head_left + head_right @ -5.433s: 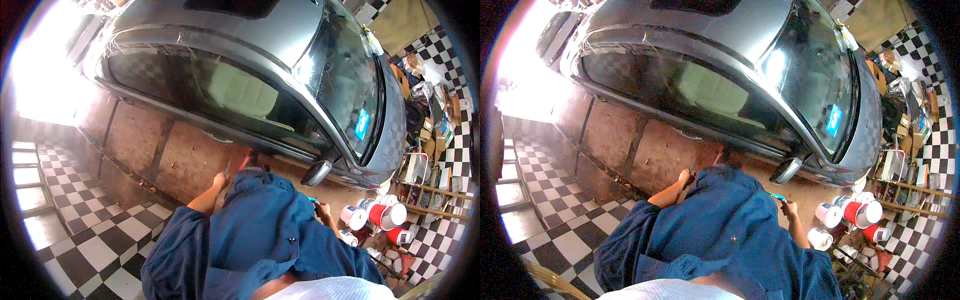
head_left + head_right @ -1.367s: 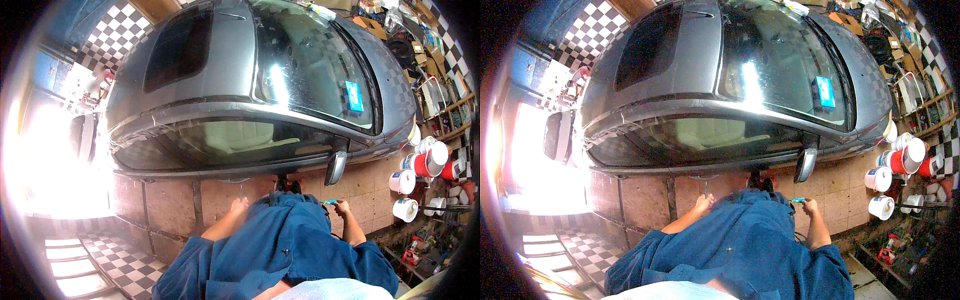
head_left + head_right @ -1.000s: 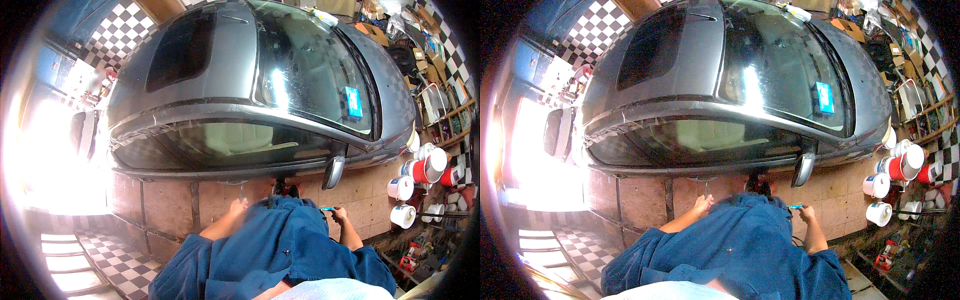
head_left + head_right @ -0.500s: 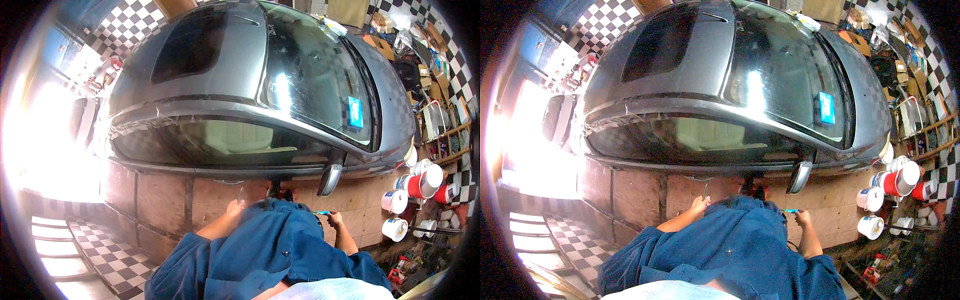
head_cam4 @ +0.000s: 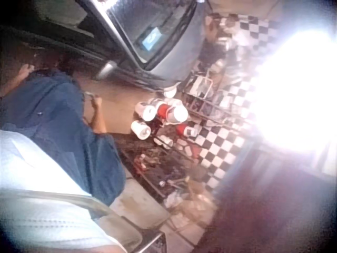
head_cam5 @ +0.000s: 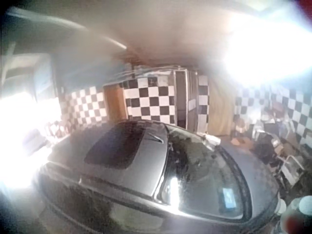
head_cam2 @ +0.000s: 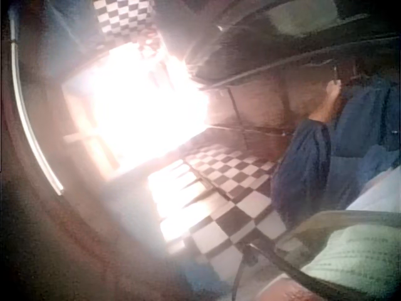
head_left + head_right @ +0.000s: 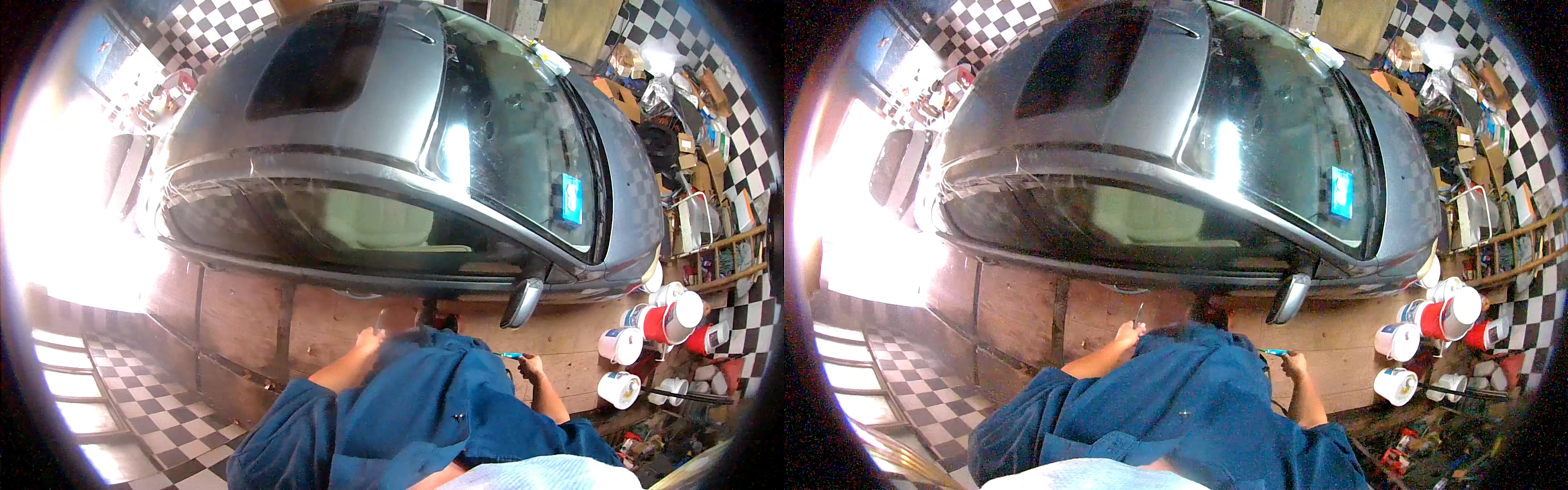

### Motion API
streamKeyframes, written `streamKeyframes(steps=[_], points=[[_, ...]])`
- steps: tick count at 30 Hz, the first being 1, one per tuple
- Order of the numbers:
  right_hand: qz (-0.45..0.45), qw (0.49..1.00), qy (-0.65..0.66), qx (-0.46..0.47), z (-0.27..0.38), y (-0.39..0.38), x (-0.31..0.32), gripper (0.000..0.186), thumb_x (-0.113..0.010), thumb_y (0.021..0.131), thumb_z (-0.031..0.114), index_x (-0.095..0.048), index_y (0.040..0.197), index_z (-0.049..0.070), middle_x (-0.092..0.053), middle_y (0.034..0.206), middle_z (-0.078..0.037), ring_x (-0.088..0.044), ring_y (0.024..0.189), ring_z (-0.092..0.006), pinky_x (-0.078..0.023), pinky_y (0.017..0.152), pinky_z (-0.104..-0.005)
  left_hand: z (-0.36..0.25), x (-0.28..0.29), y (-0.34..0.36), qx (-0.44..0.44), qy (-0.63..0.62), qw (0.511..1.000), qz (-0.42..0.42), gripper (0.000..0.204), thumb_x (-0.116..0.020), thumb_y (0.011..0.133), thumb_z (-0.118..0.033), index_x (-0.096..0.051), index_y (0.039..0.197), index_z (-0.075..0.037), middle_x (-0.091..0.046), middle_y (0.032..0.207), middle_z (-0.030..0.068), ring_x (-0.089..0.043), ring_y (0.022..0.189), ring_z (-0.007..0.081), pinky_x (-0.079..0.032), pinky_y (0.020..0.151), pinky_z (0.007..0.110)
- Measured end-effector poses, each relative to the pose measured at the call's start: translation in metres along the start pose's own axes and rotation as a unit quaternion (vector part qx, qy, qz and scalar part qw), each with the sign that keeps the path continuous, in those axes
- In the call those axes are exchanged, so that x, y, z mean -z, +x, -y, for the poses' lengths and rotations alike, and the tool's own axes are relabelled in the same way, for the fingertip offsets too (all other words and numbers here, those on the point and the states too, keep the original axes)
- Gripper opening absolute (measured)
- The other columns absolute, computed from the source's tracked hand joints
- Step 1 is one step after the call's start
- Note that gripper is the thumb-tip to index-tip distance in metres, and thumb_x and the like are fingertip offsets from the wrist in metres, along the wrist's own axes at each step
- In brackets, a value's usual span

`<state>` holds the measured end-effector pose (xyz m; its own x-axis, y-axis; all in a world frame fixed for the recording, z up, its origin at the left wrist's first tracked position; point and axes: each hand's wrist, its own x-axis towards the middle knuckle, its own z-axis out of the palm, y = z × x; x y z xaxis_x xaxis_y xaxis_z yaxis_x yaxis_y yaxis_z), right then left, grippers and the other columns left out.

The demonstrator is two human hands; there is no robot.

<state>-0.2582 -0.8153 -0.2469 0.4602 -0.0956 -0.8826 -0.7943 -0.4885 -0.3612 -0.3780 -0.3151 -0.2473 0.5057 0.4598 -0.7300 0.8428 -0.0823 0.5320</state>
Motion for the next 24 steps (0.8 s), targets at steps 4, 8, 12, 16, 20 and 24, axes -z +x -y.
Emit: streamKeyframes(steps=[4, 8, 12, 16, 20, 24], points=[[-0.012, 1.000, -0.004, 0.009, 0.002, -0.004, 0.011, 0.039, -0.055, 0.087, 0.019, -0.051, 0.122, 0.005, -0.055, 0.064, -0.006, -0.046, 0.046, -0.0119, -0.034, 0.038, -0.0260, -0.053, 0.003, -0.036, 0.007, -0.025, 0.999, 0.019, 0.022, -0.056, 0.088, -0.026, -0.056, 0.081, -0.006, -0.053, 0.062, 0.0017, -0.044, 0.051, 0.0103, -0.035, 0.045, 0.027], [0.020, 1.000, -0.009, 0.004, 0.011, -0.018, -0.002, 0.037, -0.055, 0.086, 0.019, -0.053, 0.120, 0.005, -0.056, 0.065, -0.006, -0.047, 0.046, -0.0117, -0.035, 0.038, -0.0260, 0.029, 0.001, 0.025, -0.022, 0.074, 0.997, 0.017, 0.035, -0.055, 0.087, -0.037, -0.056, 0.081, -0.002, -0.061, 0.070, 0.0087, -0.058, 0.064, 0.0187, -0.046, 0.058, 0.034], [-0.013, 0.999, 0.031, 0.018, 0.009, -0.016, 0.002, 0.015, -0.058, 0.085, 0.020, -0.059, 0.093, 0.006, -0.052, 0.057, -0.005, -0.043, 0.040, -0.0116, -0.031, 0.034, -0.0260, 0.007, -0.002, 0.008, 0.004, 0.011, 1.000, 0.029, 0.040, -0.054, 0.086, -0.041, -0.056, 0.081, -0.001, -0.063, 0.071, 0.0121, -0.062, 0.068, 0.0240, -0.048, 0.058, 0.037], [-0.011, 1.000, 0.014, -0.004, 0.015, -0.020, 0.000, 0.023, -0.059, 0.086, 0.020, -0.059, 0.105, 0.007, -0.054, 0.058, -0.006, -0.043, 0.040, -0.0118, -0.031, 0.034, -0.0261, 0.018, 0.003, 0.011, -0.009, 0.060, 0.998, 0.014, 0.037, -0.055, 0.086, -0.039, -0.055, 0.082, -0.002, -0.062, 0.071, 0.0127, -0.062, 0.066, 0.0244, -0.048, 0.058, 0.036], [-0.007, 1.000, -0.029, 0.006, 0.016, -0.017, 0.007, 0.032, -0.058, 0.083, 0.023, -0.060, 0.111, 0.008, -0.058, 0.067, -0.006, -0.051, 0.050, -0.0124, -0.040, 0.040, -0.0257, 0.019, 0.002, 0.006, -0.032, 0.126, 0.991, -0.022, 0.038, -0.052, 0.086, -0.039, -0.052, 0.088, -0.001, -0.061, 0.082, 0.0202, -0.060, 0.077, 0.0337, -0.046, 0.068, 0.043], [-0.034, 0.999, -0.034, 0.026, 0.023, -0.013, 0.008, 0.034, -0.061, 0.083, 0.020, -0.057, 0.114, 0.005, -0.056, 0.061, -0.006, -0.047, 0.044, -0.0115, -0.033, 0.035, -0.0254, 0.017, 0.000, 0.001, -0.072, 0.145, 0.985, -0.060, 0.044, -0.047, 0.087, -0.043, -0.048, 0.098, 0.000, -0.059, 0.095, 0.0282, -0.055, 0.093, 0.0448, -0.043, 0.079, 0.051]])
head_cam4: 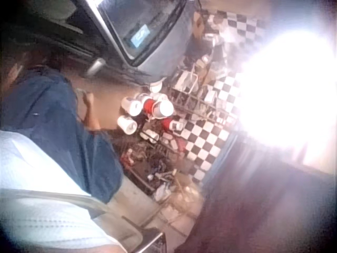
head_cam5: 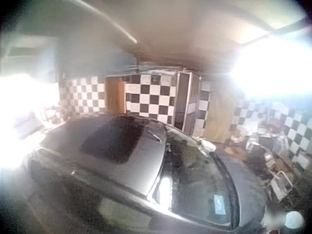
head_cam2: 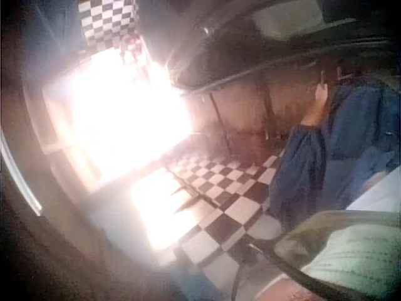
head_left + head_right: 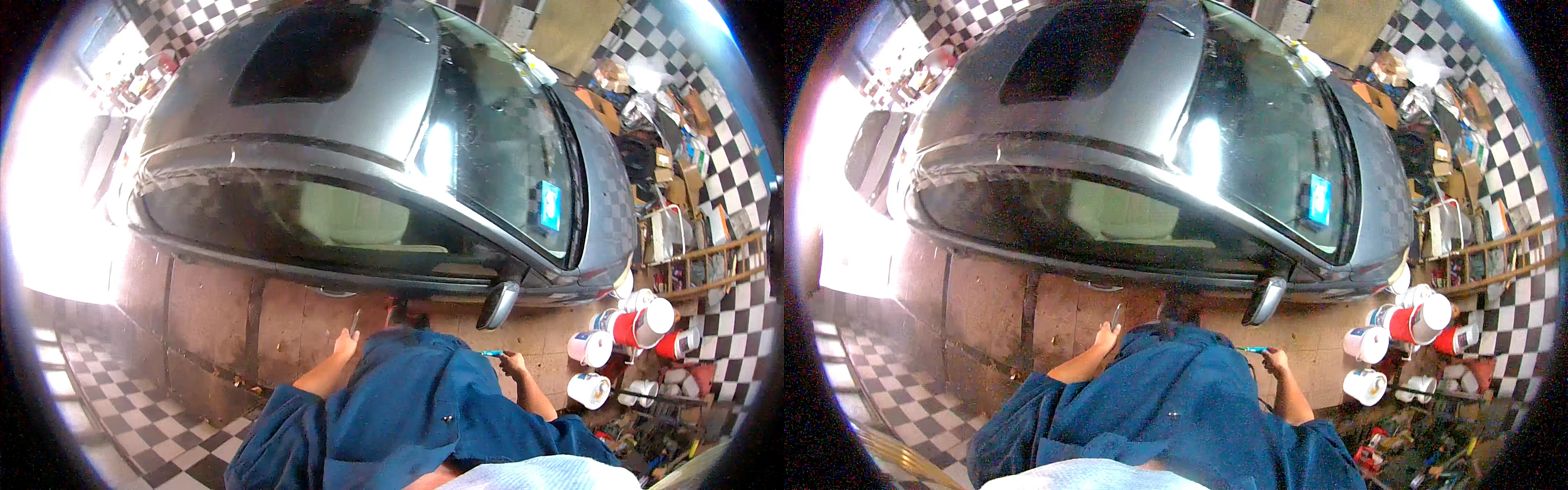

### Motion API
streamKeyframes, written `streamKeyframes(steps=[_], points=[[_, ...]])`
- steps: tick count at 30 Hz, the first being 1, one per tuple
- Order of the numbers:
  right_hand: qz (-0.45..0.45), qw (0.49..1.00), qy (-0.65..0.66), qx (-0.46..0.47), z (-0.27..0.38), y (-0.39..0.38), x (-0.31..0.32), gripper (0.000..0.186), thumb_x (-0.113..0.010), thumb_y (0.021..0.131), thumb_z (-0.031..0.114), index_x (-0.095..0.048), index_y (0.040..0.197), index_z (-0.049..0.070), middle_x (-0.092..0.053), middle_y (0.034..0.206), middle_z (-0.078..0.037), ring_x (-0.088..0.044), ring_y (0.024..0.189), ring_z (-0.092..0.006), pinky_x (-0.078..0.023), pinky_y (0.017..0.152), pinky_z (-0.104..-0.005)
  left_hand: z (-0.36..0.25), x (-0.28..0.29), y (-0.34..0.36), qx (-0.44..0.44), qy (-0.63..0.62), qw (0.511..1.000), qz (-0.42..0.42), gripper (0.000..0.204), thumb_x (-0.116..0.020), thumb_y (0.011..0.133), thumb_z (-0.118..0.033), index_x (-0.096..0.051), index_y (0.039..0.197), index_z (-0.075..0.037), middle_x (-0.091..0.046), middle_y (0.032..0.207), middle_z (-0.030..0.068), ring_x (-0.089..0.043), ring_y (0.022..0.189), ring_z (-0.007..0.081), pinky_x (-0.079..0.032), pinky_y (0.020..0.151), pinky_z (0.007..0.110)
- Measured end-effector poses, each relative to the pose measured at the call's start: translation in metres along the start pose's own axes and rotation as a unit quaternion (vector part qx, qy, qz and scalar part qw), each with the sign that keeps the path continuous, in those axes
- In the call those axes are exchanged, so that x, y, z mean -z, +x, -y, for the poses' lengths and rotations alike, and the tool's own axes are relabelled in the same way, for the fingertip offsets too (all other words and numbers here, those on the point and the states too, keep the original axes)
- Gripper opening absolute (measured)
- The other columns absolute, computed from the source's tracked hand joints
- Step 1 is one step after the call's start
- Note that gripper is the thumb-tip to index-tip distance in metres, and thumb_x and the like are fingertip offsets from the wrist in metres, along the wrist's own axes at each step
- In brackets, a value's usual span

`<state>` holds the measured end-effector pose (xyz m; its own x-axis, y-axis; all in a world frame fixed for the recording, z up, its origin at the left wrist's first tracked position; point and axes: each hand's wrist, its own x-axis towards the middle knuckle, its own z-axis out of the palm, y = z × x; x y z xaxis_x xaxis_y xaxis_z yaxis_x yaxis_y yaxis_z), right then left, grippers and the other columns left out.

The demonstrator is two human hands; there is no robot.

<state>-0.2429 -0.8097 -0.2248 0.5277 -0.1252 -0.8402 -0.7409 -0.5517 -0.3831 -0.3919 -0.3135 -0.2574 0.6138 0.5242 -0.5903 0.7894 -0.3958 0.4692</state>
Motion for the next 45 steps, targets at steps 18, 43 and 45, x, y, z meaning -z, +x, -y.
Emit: streamKeyframes(steps=[18, 43, 45], points=[[0.042, 0.999, 0.006, 0.007, 0.005, -0.012, -0.010, 0.023, -0.062, 0.079, 0.026, -0.065, 0.087, 0.005, -0.055, 0.060, -0.005, -0.050, 0.047, -0.0132, -0.039, 0.038, -0.0276, 0.000, 0.002, 0.003, 0.008, -0.211, 0.977, 0.039, 0.013, -0.052, 0.088, -0.018, -0.053, 0.078, -0.008, -0.052, 0.063, 0.0019, -0.048, 0.055, 0.0130, -0.039, 0.048, 0.029], [0.134, 0.938, -0.241, 0.210, 0.086, 0.024, 0.008, 0.015, -0.058, 0.081, 0.021, -0.061, 0.084, 0.007, -0.054, 0.061, -0.004, -0.048, 0.045, -0.0115, -0.040, 0.038, -0.0264, 0.036, -0.017, -0.046, 0.076, -0.203, 0.976, 0.017, 0.063, -0.061, 0.067, -0.064, -0.065, 0.074, -0.002, -0.065, 0.072, 0.0142, -0.064, 0.070, 0.0274, -0.048, 0.064, 0.038], [0.142, 0.920, -0.281, 0.234, 0.099, 0.016, 0.005, 0.014, -0.058, 0.079, 0.021, -0.061, 0.080, 0.008, -0.054, 0.061, -0.003, -0.048, 0.046, -0.0117, -0.041, 0.038, -0.0269, 0.040, -0.018, -0.049, 0.086, -0.198, 0.976, 0.011, 0.063, -0.061, 0.067, -0.064, -0.065, 0.075, -0.002, -0.065, 0.073, 0.0151, -0.064, 0.071, 0.0287, -0.048, 0.065, 0.039]])
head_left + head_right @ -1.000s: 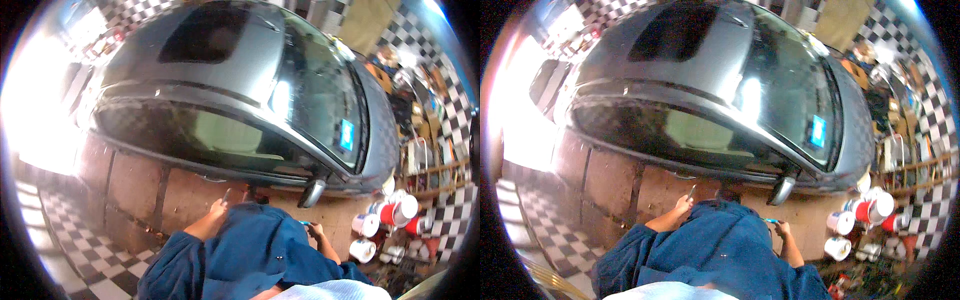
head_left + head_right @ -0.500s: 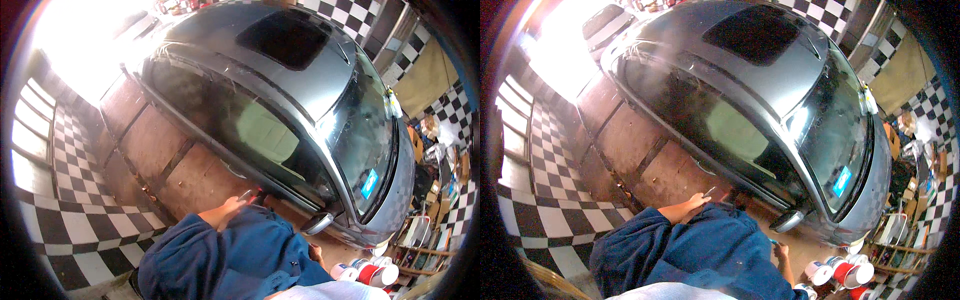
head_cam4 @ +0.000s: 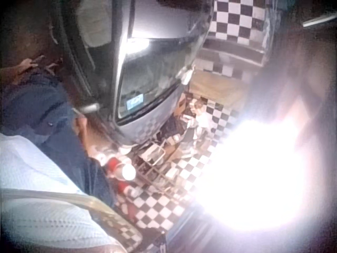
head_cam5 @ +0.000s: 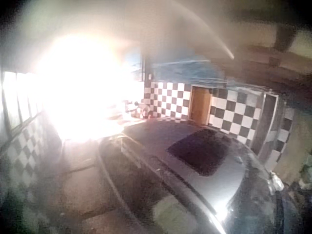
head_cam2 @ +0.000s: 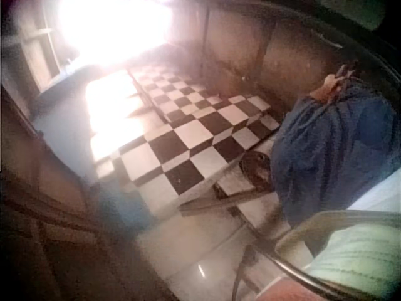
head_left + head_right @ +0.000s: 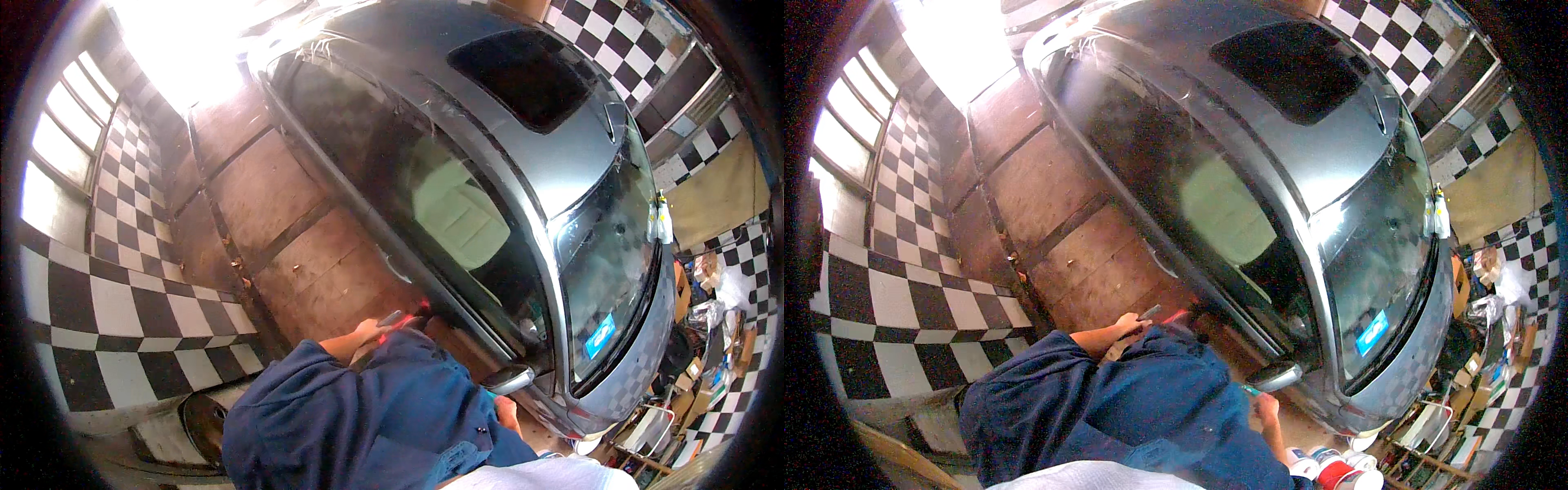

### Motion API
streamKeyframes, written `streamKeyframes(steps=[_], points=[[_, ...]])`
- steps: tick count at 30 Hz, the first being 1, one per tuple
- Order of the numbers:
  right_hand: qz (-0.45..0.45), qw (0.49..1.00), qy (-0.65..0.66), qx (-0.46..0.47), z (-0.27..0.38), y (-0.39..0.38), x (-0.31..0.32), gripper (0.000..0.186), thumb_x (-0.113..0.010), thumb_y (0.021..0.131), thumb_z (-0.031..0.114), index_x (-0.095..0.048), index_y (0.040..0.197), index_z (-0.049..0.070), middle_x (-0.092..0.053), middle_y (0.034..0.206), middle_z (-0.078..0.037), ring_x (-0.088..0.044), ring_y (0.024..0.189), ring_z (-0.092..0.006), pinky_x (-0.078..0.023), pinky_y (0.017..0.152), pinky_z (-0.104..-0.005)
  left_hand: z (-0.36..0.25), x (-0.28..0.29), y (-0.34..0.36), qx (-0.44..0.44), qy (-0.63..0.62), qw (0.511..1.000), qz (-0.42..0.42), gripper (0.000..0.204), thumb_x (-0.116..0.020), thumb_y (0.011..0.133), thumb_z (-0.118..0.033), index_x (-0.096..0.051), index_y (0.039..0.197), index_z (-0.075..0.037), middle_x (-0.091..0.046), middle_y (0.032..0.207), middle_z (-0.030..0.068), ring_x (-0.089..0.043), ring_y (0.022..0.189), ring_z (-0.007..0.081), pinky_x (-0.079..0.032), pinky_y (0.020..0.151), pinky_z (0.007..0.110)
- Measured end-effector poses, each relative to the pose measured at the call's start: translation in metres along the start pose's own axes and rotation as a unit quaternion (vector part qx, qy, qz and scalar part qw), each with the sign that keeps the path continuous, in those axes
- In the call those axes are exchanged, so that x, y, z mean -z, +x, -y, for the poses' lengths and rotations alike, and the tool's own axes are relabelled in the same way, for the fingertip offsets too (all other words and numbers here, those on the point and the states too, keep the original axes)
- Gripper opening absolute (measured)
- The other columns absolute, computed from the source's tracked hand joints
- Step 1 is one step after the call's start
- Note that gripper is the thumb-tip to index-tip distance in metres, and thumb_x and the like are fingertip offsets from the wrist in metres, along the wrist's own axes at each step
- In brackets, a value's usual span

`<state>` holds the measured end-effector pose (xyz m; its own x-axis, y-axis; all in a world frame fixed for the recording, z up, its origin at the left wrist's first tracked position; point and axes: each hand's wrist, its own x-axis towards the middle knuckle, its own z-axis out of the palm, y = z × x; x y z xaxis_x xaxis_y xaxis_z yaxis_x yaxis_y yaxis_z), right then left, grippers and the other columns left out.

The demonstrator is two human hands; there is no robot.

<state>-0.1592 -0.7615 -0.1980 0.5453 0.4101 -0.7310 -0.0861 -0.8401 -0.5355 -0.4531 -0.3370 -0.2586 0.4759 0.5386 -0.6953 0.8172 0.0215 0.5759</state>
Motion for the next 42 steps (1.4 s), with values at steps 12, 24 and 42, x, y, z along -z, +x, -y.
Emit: streamKeyframes(steps=[12, 24, 42], points=[[-0.051, 0.985, 0.140, -0.088, 0.021, 0.020, 0.001, 0.025, -0.060, 0.084, 0.024, -0.065, 0.101, 0.007, -0.057, 0.063, -0.001, -0.051, 0.046, -0.0095, -0.039, 0.039, -0.0256, -0.021, 0.006, 0.016, -0.014, -0.010, 0.999, -0.036, 0.049, -0.059, 0.078, -0.048, -0.061, 0.097, -0.003, -0.064, 0.086, 0.0168, -0.062, 0.083, 0.0311, -0.047, 0.071, 0.039], [-0.093, 0.951, 0.296, 0.008, 0.064, -0.010, -0.005, 0.025, -0.054, 0.088, 0.025, -0.062, 0.102, 0.006, -0.053, 0.061, 0.000, -0.044, 0.044, -0.0062, -0.036, 0.038, -0.0215, -0.098, 0.012, 0.091, -0.091, -0.118, 0.989, 0.015, 0.035, -0.057, 0.085, -0.040, -0.055, 0.090, -0.005, -0.059, 0.073, 0.0042, -0.054, 0.061, 0.0130, -0.045, 0.053, 0.029], [0.014, 0.951, -0.266, 0.160, 0.039, -0.019, 0.013, 0.022, -0.052, 0.084, 0.025, -0.058, 0.076, 0.006, -0.057, 0.066, -0.004, -0.054, 0.051, -0.0157, -0.045, 0.047, -0.0324, 0.019, 0.024, 0.022, 0.084, 0.010, 0.996, -0.007, 0.054, -0.056, 0.075, -0.056, -0.061, 0.088, -0.004, -0.064, 0.090, 0.0176, -0.061, 0.087, 0.0329, -0.047, 0.073, 0.043]])
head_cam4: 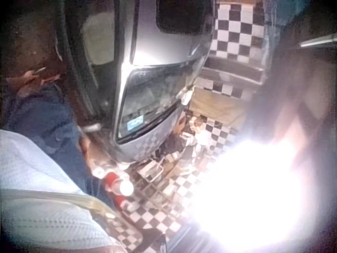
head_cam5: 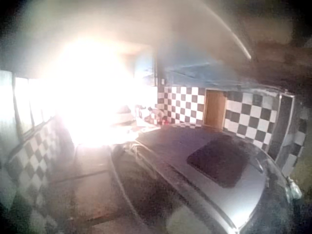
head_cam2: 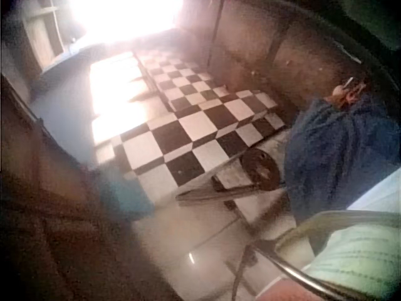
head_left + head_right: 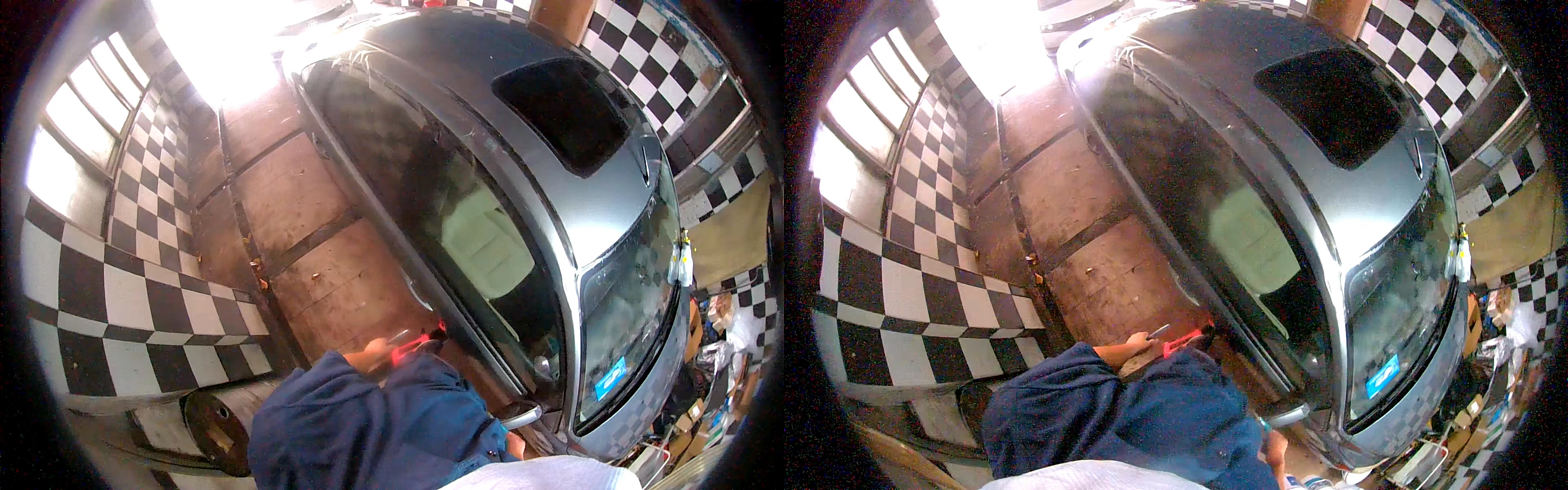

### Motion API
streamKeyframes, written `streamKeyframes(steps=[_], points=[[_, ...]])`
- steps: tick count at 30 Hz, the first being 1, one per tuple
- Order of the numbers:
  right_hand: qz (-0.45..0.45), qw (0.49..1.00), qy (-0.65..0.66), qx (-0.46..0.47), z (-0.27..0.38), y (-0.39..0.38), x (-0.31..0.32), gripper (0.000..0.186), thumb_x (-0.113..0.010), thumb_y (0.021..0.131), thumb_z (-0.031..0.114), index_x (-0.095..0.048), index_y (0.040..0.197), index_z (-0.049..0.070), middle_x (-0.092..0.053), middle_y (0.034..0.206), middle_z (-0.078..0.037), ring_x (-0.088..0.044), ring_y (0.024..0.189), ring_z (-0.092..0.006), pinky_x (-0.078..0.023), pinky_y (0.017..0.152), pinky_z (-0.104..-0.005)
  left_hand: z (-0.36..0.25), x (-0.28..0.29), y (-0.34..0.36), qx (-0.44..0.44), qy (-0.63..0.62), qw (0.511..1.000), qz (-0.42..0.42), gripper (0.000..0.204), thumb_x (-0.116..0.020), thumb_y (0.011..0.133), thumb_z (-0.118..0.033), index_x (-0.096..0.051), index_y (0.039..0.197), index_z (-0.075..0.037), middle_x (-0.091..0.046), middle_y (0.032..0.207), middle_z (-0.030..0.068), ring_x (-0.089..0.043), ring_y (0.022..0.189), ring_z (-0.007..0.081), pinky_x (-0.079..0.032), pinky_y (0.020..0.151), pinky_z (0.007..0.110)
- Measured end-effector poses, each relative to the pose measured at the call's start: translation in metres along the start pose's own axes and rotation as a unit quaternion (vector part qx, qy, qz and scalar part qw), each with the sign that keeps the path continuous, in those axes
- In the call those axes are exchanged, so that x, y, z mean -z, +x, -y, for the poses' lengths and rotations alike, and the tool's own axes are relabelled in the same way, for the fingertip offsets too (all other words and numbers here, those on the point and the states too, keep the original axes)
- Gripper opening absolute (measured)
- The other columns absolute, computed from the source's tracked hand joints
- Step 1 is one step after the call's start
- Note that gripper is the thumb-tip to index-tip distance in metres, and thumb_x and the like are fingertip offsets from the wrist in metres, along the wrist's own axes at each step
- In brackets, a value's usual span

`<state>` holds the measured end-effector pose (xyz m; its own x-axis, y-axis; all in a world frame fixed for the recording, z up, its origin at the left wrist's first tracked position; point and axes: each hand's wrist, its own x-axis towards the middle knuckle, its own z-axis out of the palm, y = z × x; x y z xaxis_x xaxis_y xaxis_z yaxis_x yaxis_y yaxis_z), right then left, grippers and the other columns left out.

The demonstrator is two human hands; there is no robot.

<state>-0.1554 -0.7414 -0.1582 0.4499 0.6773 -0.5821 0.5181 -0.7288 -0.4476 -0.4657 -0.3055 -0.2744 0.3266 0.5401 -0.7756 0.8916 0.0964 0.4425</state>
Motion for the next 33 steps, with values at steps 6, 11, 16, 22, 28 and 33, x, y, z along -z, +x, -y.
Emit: streamKeyframes(steps=[6, 11, 16, 22, 28, 33], points=[[-0.096, 0.807, 0.542, -0.213, 0.005, 0.047, 0.008, 0.019, -0.058, 0.083, 0.026, -0.058, 0.080, 0.008, -0.051, 0.060, 0.000, -0.047, 0.044, -0.0124, -0.034, 0.037, -0.0257, -0.030, 0.012, -0.009, -0.058, -0.044, 0.996, -0.046, 0.053, -0.055, 0.077, -0.055, -0.060, 0.087, -0.003, -0.064, 0.083, 0.0164, -0.062, 0.081, 0.0326, -0.047, 0.070, 0.043], [-0.090, 0.848, 0.480, -0.205, 0.015, 0.044, 0.009, 0.021, -0.058, 0.083, 0.029, -0.059, 0.081, 0.008, -0.053, 0.061, 0.000, -0.046, 0.044, -0.0110, -0.034, 0.037, -0.0250, -0.051, -0.004, 0.011, -0.095, -0.042, 0.993, -0.063, 0.054, -0.054, 0.078, -0.055, -0.059, 0.087, -0.002, -0.064, 0.078, 0.0158, -0.062, 0.076, 0.0323, -0.047, 0.069, 0.042], [-0.153, 0.935, 0.295, 0.120, -0.035, 0.034, -0.024, 0.021, -0.058, 0.082, 0.027, -0.060, 0.076, 0.008, -0.055, 0.062, -0.002, -0.049, 0.047, -0.0121, -0.037, 0.040, -0.0261, -0.060, -0.014, 0.008, -0.091, -0.081, 0.991, -0.050, 0.051, -0.057, 0.077, -0.054, -0.059, 0.083, -0.003, -0.064, 0.077, 0.0149, -0.062, 0.075, 0.0302, -0.047, 0.068, 0.041], [-0.086, 0.914, 0.391, -0.065, -0.059, -0.004, -0.053, 0.020, -0.058, 0.083, 0.023, -0.060, 0.075, 0.005, -0.055, 0.062, -0.007, -0.049, 0.046, -0.0149, -0.039, 0.039, -0.0286, -0.048, -0.014, 0.005, -0.108, -0.011, 0.993, -0.044, 0.051, -0.058, 0.076, -0.053, -0.059, 0.081, -0.003, -0.063, 0.078, 0.0168, -0.062, 0.078, 0.0311, -0.047, 0.070, 0.042], [-0.109, 0.922, 0.357, -0.101, -0.043, -0.020, -0.057, 0.023, -0.056, 0.085, 0.024, -0.059, 0.074, 0.004, -0.053, 0.058, -0.007, -0.045, 0.040, -0.0150, -0.036, 0.035, -0.0289, -0.061, 0.001, -0.004, -0.119, 0.030, 0.992, -0.037, 0.046, -0.058, 0.077, -0.049, -0.058, 0.081, -0.003, -0.063, 0.076, 0.0136, -0.062, 0.071, 0.0277, -0.048, 0.065, 0.039], [-0.101, 0.833, 0.458, -0.294, -0.038, -0.002, -0.055, 0.020, -0.056, 0.084, 0.024, -0.061, 0.079, 0.005, -0.054, 0.060, -0.004, -0.047, 0.045, -0.0124, -0.036, 0.037, -0.0265, -0.030, -0.017, 0.025, -0.084, 0.004, 0.996, -0.032, 0.045, -0.055, 0.081, -0.043, -0.057, 0.090, 0.001, -0.061, 0.089, 0.0228, -0.059, 0.088, 0.0370, -0.045, 0.075, 0.044]])
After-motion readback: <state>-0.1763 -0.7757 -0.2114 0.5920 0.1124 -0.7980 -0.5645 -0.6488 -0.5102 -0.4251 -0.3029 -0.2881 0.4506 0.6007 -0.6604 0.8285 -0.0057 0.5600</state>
